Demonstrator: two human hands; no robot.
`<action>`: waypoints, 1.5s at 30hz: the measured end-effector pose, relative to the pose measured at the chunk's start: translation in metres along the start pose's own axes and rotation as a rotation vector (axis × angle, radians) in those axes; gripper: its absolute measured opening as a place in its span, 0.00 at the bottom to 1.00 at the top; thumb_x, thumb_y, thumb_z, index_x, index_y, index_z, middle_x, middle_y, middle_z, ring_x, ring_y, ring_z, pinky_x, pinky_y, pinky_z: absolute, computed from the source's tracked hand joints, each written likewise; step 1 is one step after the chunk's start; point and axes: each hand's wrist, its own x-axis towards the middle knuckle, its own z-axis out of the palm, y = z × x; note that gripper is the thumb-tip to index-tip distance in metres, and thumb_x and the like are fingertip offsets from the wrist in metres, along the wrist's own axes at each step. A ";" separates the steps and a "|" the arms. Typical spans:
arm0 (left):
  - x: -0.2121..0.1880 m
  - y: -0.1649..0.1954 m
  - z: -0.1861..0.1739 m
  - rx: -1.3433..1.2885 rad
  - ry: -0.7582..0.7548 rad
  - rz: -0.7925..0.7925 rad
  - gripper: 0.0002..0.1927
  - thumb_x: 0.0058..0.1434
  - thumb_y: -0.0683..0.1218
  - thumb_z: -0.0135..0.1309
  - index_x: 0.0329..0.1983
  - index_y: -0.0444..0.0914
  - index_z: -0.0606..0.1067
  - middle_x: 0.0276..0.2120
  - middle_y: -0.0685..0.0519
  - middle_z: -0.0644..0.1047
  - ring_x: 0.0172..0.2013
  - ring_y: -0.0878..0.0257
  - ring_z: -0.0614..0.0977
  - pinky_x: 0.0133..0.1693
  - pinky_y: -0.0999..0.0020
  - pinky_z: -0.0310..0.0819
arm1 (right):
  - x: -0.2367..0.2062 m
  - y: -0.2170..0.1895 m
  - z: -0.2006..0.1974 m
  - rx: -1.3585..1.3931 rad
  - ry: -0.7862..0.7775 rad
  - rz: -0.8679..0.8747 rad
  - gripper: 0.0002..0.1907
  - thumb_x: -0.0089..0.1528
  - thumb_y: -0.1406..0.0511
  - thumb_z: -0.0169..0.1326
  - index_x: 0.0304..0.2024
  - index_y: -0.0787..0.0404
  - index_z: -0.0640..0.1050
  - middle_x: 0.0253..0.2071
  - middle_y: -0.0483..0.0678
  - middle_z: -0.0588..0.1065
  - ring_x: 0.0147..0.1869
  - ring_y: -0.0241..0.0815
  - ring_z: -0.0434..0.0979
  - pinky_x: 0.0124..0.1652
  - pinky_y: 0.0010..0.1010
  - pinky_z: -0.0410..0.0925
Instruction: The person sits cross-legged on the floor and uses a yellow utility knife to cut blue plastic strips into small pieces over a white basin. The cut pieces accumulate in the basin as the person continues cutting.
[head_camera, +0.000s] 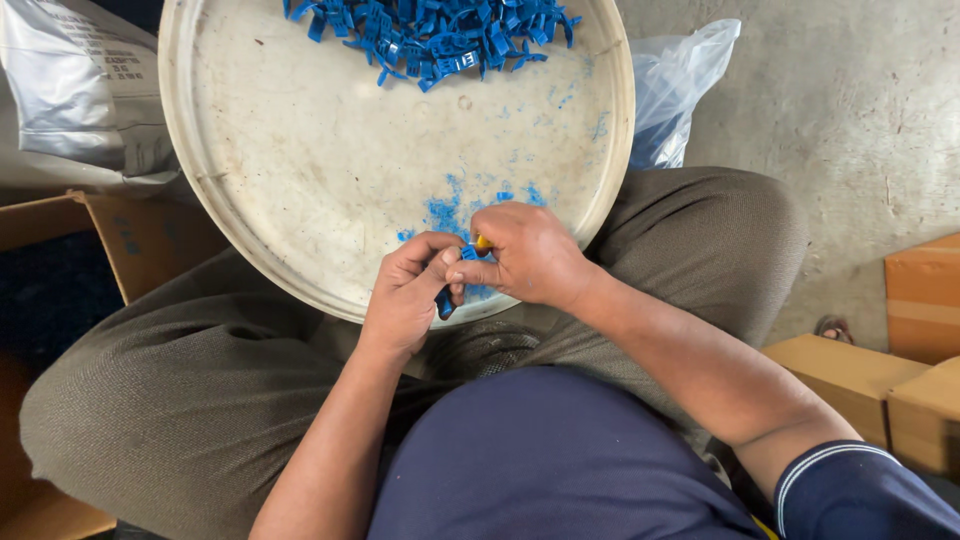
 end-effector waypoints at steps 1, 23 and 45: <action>0.000 0.000 0.000 -0.012 -0.002 -0.010 0.08 0.71 0.43 0.53 0.46 0.32 0.77 0.28 0.55 0.76 0.28 0.68 0.76 0.31 0.73 0.71 | 0.000 -0.001 0.000 0.011 -0.003 0.001 0.31 0.59 0.42 0.59 0.27 0.61 0.70 0.26 0.52 0.70 0.33 0.57 0.73 0.32 0.45 0.66; -0.002 0.000 0.001 -0.101 -0.009 -0.058 0.10 0.70 0.46 0.54 0.46 0.33 0.76 0.27 0.55 0.75 0.26 0.67 0.76 0.28 0.72 0.69 | -0.003 -0.008 0.003 0.051 0.018 0.016 0.31 0.61 0.42 0.56 0.24 0.62 0.67 0.23 0.53 0.66 0.29 0.58 0.70 0.30 0.45 0.64; 0.001 0.010 0.003 -0.167 0.047 -0.004 0.13 0.70 0.44 0.54 0.54 0.32 0.75 0.30 0.51 0.77 0.26 0.65 0.76 0.28 0.72 0.70 | 0.003 -0.003 -0.009 0.733 -0.110 0.363 0.11 0.67 0.61 0.59 0.45 0.62 0.78 0.31 0.37 0.75 0.35 0.24 0.70 0.35 0.22 0.66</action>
